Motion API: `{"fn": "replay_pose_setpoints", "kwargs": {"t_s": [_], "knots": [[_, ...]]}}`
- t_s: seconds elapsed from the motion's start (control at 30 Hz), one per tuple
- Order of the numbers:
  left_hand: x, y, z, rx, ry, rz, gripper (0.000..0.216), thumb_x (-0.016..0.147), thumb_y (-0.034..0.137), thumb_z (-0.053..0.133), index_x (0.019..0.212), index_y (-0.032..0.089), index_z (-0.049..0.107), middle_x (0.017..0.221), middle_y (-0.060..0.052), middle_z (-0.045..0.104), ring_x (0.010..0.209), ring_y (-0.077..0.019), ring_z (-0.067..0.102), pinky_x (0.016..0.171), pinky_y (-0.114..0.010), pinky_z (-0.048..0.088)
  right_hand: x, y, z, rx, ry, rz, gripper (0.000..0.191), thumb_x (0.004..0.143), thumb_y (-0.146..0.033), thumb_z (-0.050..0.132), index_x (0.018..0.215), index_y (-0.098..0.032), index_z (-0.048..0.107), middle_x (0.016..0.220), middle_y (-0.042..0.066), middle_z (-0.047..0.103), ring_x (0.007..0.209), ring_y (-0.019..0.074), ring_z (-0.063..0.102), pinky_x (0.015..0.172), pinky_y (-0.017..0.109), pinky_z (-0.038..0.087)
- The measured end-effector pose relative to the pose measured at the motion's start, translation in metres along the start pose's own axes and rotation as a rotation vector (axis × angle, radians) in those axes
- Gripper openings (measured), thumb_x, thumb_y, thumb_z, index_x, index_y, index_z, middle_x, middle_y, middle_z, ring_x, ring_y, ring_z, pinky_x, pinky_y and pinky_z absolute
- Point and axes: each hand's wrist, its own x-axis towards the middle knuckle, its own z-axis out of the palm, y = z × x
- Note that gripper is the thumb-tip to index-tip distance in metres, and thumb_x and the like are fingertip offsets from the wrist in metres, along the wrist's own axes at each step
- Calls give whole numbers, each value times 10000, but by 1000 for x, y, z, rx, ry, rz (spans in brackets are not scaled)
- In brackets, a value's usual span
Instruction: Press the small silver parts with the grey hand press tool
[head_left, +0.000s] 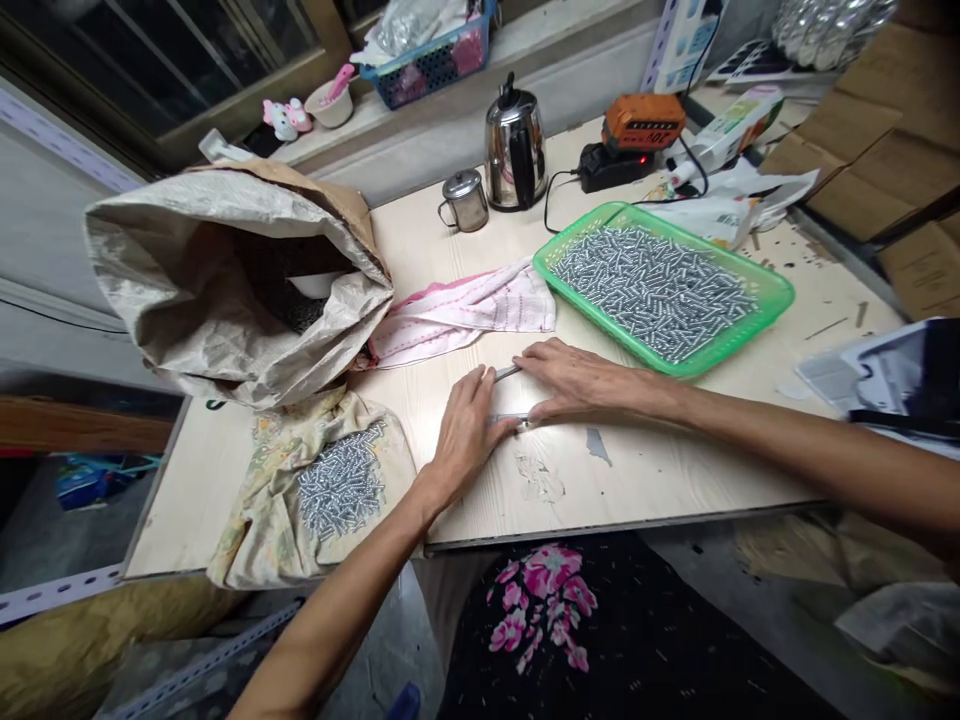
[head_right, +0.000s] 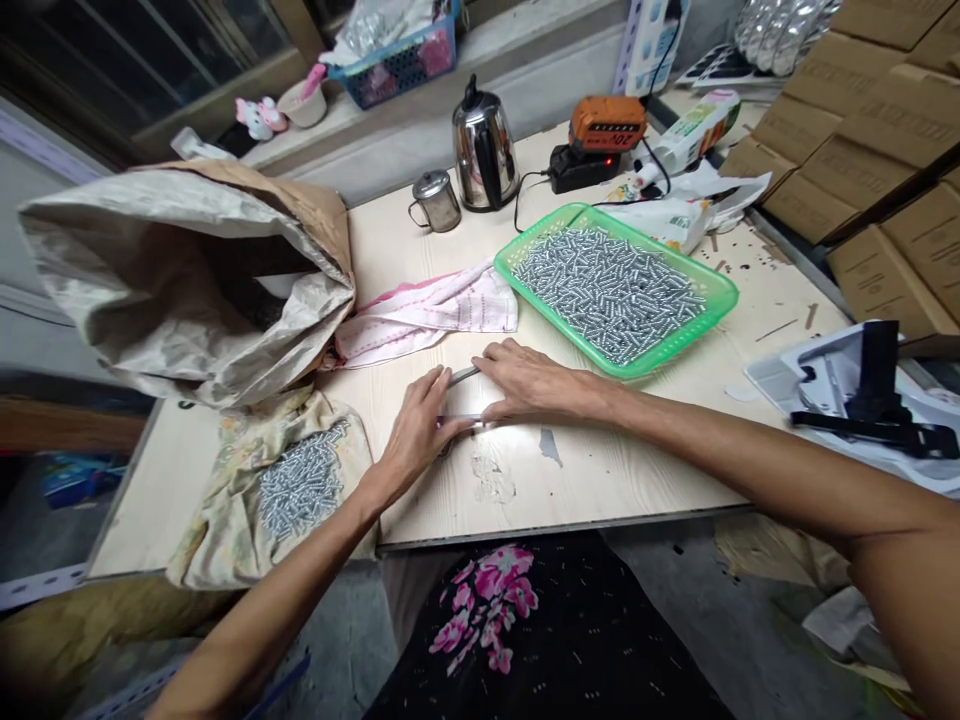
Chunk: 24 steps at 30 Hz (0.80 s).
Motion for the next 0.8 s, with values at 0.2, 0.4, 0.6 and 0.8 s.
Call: {"fn": "replay_pose_setpoints", "kwargs": {"t_s": [0.2, 0.4, 0.6, 0.8], "knots": [[-53, -17, -31, 75, 41, -446, 276, 929, 372, 559, 839, 155, 705, 863, -80, 627, 915, -232, 550, 822, -360, 454, 5, -26, 4, -37, 88, -1, 239, 971, -280, 469, 1079, -139, 628, 1055, 130, 586, 997, 247, 492, 845, 363, 407], [-38, -18, -23, -90, -273, -661, 341, 789, 467, 665, 664, 150, 684, 648, -15, 593, 703, -163, 543, 617, -271, 351, 9, -53, 34, -76, -58, -27, 150, 947, -213, 486, 901, -161, 619, 944, 90, 595, 835, 204, 497, 734, 339, 370], [-23, -15, -28, -35, -499, -675, 219, 783, 303, 611, 637, 147, 660, 587, -23, 583, 611, -164, 550, 548, -268, 325, 11, -54, 50, -81, -58, -3, 193, 952, -113, 405, 888, -161, 580, 923, 78, 594, 790, 189, 490, 693, 329, 337], [-17, 4, -38, 414, -463, -287, 207, 818, 85, 486, 791, 120, 688, 930, -189, 684, 948, -291, 632, 731, -354, 460, 17, -63, 49, -12, -78, -21, 155, 940, -88, 432, 920, -137, 578, 935, 80, 595, 825, 187, 512, 716, 313, 351]]}}
